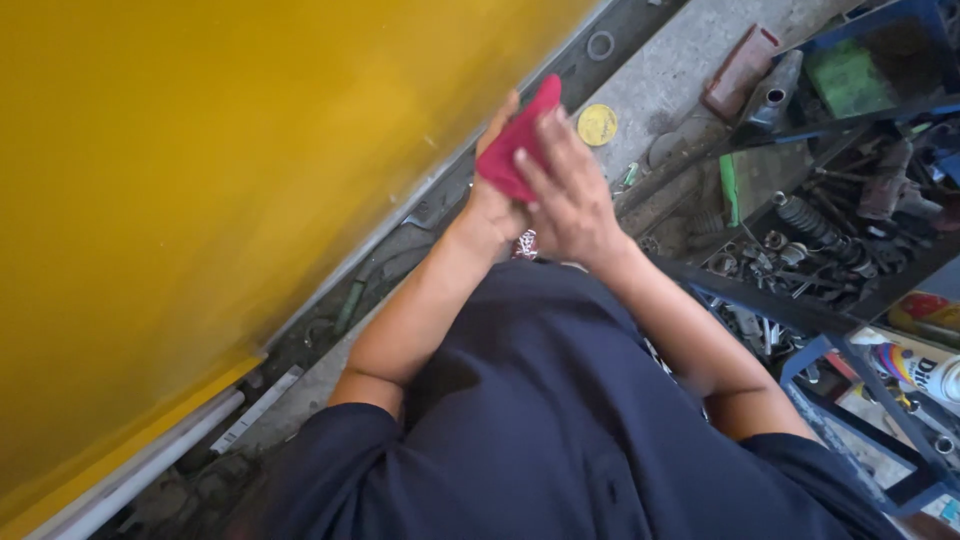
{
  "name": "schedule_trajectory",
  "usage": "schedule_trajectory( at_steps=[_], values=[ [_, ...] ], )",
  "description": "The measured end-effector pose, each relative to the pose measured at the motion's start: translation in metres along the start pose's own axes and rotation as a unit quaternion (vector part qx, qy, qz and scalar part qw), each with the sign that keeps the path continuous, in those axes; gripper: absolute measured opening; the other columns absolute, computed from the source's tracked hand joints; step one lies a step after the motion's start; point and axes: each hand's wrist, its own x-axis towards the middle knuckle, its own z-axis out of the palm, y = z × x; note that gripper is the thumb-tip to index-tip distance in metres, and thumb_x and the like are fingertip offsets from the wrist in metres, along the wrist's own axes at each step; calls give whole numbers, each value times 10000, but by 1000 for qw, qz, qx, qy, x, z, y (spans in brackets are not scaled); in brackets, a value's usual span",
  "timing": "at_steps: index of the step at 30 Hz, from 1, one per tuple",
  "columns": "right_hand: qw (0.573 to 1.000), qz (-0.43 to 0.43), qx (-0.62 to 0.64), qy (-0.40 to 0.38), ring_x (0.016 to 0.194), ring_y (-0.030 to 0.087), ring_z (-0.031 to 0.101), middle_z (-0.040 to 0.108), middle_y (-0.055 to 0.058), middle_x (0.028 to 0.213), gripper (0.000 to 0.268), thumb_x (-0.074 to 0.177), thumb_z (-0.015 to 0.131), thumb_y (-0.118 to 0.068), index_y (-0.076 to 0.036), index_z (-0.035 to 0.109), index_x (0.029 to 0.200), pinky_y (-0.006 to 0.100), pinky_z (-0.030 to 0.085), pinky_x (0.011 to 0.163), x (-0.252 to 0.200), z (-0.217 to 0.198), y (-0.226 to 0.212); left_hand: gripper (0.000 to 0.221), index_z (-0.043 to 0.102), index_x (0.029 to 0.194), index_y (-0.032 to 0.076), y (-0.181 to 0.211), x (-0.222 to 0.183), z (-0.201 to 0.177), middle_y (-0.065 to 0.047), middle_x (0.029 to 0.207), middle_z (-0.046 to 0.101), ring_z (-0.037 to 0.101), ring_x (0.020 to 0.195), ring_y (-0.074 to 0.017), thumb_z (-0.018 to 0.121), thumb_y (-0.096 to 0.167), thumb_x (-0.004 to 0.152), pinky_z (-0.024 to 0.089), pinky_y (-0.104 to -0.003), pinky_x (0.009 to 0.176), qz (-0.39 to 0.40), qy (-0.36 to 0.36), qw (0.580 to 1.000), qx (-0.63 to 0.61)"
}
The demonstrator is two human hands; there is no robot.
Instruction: The recorder picks up a large mechanical socket from a tray of tools and wipes it clean with a red cloth.
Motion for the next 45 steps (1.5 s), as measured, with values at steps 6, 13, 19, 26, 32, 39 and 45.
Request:
schedule_trajectory(
  at_steps=[6,13,19,26,32,39,45],
  values=[
    [1000,-10,4,8,1482,542,385,413,301,1575,413,1038,560,-172,10,617,1404,618,362,1239,-12,1,4,518,709,1106,40,9,10,-18,-128,1021,738,713,954,-276,561,534,1053,588,-401,910,-29,-27,999,26],
    [1000,-13,-2,-19,1474,521,414,455,285,1555,433,1038,594,-211,-8,625,1419,600,344,1250,15,4,2,545,679,1230,92,3,-8,-3,-124,1192,716,715,1074,-262,505,556,1003,570,-420,987,25,37,999,21],
    [999,-40,-12,-17,1467,495,430,453,255,1560,419,993,612,-180,-39,641,1387,631,325,1238,-5,2,-4,732,699,1197,17,14,-23,14,-165,1119,735,708,1031,-284,486,682,978,575,-413,977,27,-13,999,18],
    [999,-24,34,-8,1491,527,407,434,321,1558,423,1031,612,-174,-9,610,1421,626,366,1254,6,4,4,501,699,1150,73,2,-9,1,-125,1081,738,719,1007,-276,483,521,1087,582,-420,955,45,-7,997,-57],
    [998,-51,7,-40,1464,487,439,507,254,1524,418,1010,604,-206,-14,642,1380,614,336,1242,-3,-5,-5,611,707,1121,38,3,7,-37,-142,1052,748,715,989,-279,475,601,1079,577,-399,932,13,-87,996,-3],
    [999,-45,18,-24,1464,472,465,536,260,1511,434,1011,532,-171,61,625,1366,600,334,1241,-11,-6,17,662,707,1089,12,6,-13,28,-154,992,764,742,897,-290,384,570,941,599,-393,867,22,94,995,-16],
    [994,-80,-3,-72,1421,457,509,576,248,1473,437,981,543,-160,39,654,1354,581,389,1208,-3,-15,-4,488,653,987,34,5,61,-140,-139,905,715,708,872,-304,463,416,1223,595,-465,871,133,-119,983,50]
  ],
)
